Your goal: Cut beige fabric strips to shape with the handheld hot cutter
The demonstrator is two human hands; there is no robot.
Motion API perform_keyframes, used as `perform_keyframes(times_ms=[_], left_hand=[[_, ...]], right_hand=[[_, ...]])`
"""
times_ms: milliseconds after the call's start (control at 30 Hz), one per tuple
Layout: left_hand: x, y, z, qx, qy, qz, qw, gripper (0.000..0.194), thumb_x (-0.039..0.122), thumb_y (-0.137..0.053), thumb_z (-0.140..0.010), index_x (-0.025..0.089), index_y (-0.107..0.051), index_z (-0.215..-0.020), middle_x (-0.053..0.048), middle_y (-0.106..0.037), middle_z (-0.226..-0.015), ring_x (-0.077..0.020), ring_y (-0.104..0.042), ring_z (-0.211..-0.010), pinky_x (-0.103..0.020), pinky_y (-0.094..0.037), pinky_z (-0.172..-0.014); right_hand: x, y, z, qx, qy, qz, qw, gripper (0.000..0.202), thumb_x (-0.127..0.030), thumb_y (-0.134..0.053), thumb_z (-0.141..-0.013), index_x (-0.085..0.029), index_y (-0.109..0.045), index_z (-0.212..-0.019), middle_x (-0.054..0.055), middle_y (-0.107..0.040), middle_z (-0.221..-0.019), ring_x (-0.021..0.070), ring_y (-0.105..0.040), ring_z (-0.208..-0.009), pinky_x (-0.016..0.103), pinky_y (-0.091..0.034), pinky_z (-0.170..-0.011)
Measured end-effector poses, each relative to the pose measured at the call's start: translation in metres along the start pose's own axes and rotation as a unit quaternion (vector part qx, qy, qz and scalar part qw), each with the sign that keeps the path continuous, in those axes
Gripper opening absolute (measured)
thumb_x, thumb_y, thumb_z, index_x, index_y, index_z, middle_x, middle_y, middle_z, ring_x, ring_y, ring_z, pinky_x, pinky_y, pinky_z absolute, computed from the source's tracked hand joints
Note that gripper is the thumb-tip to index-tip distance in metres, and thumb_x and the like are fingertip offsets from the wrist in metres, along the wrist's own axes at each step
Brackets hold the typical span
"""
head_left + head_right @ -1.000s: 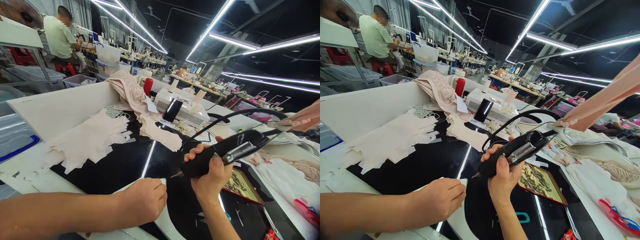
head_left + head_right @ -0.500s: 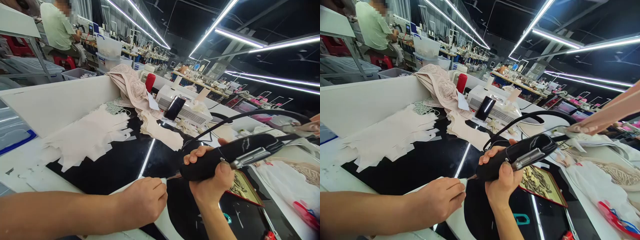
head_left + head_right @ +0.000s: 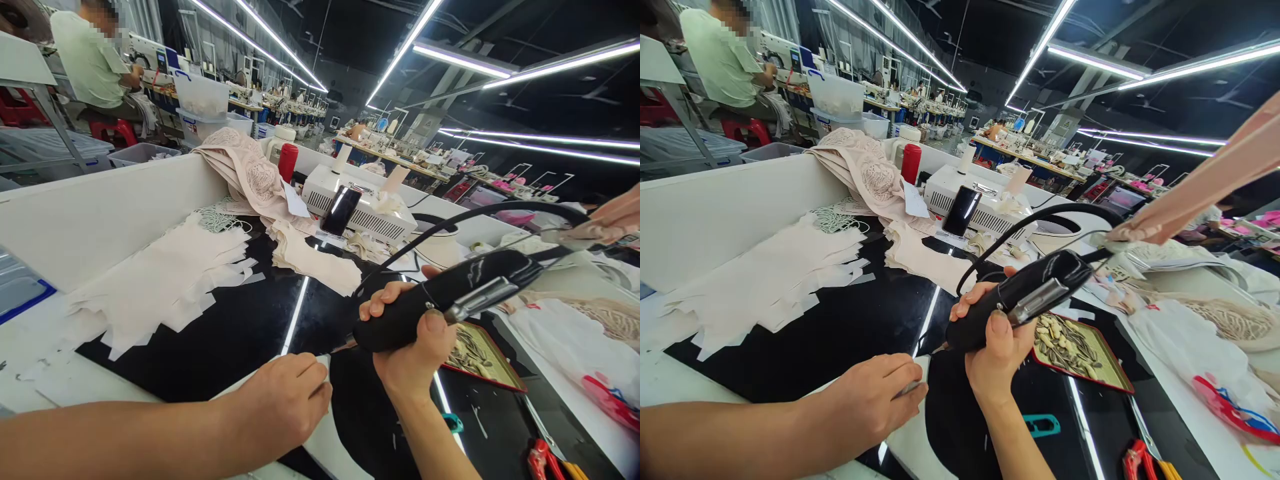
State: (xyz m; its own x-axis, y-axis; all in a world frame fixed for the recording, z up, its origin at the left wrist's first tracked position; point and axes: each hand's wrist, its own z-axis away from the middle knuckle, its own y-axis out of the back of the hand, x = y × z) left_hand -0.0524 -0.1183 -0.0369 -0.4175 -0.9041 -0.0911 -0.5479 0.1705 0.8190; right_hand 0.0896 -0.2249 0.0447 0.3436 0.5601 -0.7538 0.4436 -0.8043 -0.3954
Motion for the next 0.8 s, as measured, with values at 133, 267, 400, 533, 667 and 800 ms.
perform_keyframes(times_ms=[133, 267, 400, 533, 667, 800], left_hand=[[-0.0003, 0.002, -0.0009, -0.003, -0.001, 0.002, 1.0, 0.013, 0.004, -0.058, -0.101, 0.015, -0.064, -0.094, -0.004, -0.061, -0.084, -0.0183, -0.061, -0.083, -0.031, -0.055, -0.08], [-0.0008, 0.0031, -0.0023, 0.006, -0.004, 0.002, 1.0, 0.014, 0.005, -0.058, -0.101, 0.014, -0.065, -0.094, -0.005, -0.062, -0.086, -0.0189, -0.063, -0.086, -0.031, -0.057, -0.081], [-0.0013, 0.0078, -0.0034, 0.027, 0.011, 0.009, 1.0, 0.018, 0.001, -0.054, -0.099, 0.012, -0.067, -0.095, -0.006, -0.064, -0.088, -0.0197, -0.065, -0.087, -0.03, -0.058, -0.077], [-0.0016, 0.0104, -0.0043, 0.015, 0.007, 0.02, 1.0, 0.024, -0.002, -0.05, -0.099, 0.013, -0.067, -0.092, -0.005, -0.063, -0.085, -0.0184, -0.065, -0.086, -0.03, -0.059, -0.078], [-0.0001, 0.0075, -0.0034, 0.02, 0.012, 0.01, 1.0, 0.018, 0.003, -0.056, -0.1, 0.013, -0.067, -0.089, -0.004, -0.063, -0.083, -0.0185, -0.065, -0.082, -0.03, -0.057, -0.071], [0.0025, 0.0038, 0.0003, 0.041, 0.019, -0.002, 0.999, 0.012, 0.002, -0.061, -0.096, 0.011, -0.07, -0.093, -0.007, -0.069, -0.093, -0.0195, -0.066, -0.087, -0.03, -0.056, -0.071]], right_hand=[[-0.0018, -0.0027, 0.0006, -0.001, -0.012, -0.005, 1.0, 0.047, -0.052, -0.081, -0.079, -0.029, -0.062, -0.116, -0.006, -0.063, -0.073, 0.0129, -0.056, -0.054, 0.027, -0.052, -0.049], [-0.0051, -0.0042, 0.002, 0.006, -0.013, -0.004, 1.0, 0.049, -0.056, -0.082, -0.078, -0.028, -0.062, -0.113, -0.006, -0.062, -0.072, 0.0133, -0.056, -0.052, 0.027, -0.051, -0.047], [-0.0037, -0.0038, 0.0055, 0.001, -0.02, -0.002, 1.0, 0.046, -0.052, -0.082, -0.08, -0.027, -0.062, -0.113, -0.005, -0.062, -0.073, 0.0136, -0.057, -0.055, 0.027, -0.051, -0.049], [-0.0015, -0.0037, 0.0076, 0.005, -0.021, -0.004, 1.0, 0.051, -0.053, -0.082, -0.078, -0.027, -0.061, -0.117, -0.005, -0.062, -0.074, 0.0129, -0.053, -0.056, 0.026, -0.051, -0.05], [-0.0024, -0.0045, 0.0087, 0.01, -0.016, 0.008, 1.0, 0.049, -0.053, -0.082, -0.077, -0.027, -0.06, -0.112, -0.005, -0.061, -0.073, 0.013, -0.052, -0.055, 0.026, -0.05, -0.049], [-0.0025, -0.0046, 0.0095, -0.01, -0.005, 0.004, 1.0, 0.042, -0.051, -0.082, -0.08, -0.028, -0.061, -0.109, -0.006, -0.065, -0.073, 0.0141, -0.059, -0.054, 0.028, -0.052, -0.049]])
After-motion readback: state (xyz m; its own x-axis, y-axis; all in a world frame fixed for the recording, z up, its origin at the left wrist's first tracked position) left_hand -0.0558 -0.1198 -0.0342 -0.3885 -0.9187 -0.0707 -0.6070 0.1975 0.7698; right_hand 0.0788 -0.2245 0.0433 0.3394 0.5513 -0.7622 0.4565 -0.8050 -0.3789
